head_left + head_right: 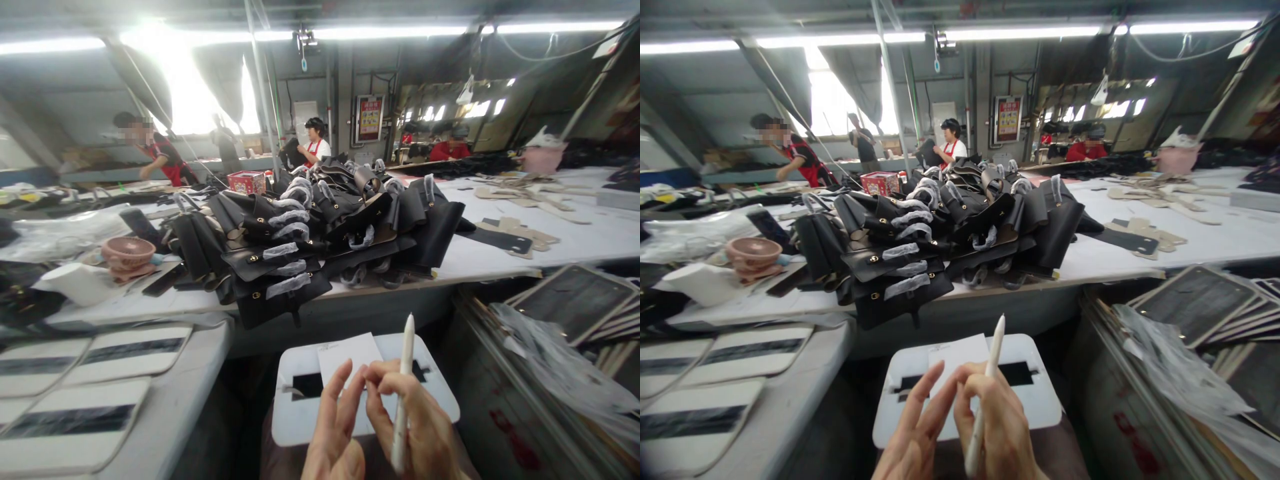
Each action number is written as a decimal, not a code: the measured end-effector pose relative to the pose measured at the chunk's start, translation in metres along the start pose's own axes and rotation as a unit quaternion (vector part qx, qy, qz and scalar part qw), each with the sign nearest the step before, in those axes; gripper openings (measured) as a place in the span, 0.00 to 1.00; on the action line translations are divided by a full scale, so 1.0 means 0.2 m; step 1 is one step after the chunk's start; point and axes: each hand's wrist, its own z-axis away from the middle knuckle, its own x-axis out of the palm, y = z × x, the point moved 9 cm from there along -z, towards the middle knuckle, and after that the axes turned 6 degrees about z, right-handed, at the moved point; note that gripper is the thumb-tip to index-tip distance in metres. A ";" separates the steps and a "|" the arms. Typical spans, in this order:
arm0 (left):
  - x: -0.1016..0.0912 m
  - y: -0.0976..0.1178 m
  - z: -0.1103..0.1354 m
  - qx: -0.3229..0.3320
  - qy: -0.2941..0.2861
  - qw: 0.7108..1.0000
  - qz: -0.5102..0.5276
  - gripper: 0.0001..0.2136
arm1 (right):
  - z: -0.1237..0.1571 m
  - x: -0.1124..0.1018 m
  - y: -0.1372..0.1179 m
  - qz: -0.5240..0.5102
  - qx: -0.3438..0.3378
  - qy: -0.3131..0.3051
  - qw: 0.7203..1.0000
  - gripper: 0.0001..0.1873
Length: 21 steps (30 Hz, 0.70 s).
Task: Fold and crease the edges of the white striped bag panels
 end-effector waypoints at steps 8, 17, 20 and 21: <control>0.00 -0.02 -0.04 0.034 -0.041 0.995 0.086 0.35 | -0.02 -0.03 0.09 -0.024 0.113 -0.008 0.993 0.09; 0.01 0.04 -0.03 0.019 -0.045 0.988 0.146 0.28 | 0.04 -0.04 0.12 -0.060 0.184 0.001 0.981 0.10; -0.03 0.05 -0.03 0.047 -0.010 0.995 0.091 0.25 | 0.03 -0.05 0.14 -0.076 0.193 0.017 0.978 0.10; -0.05 0.06 -0.03 0.056 0.013 0.996 0.063 0.24 | 0.03 -0.05 0.15 -0.083 0.198 0.015 0.976 0.10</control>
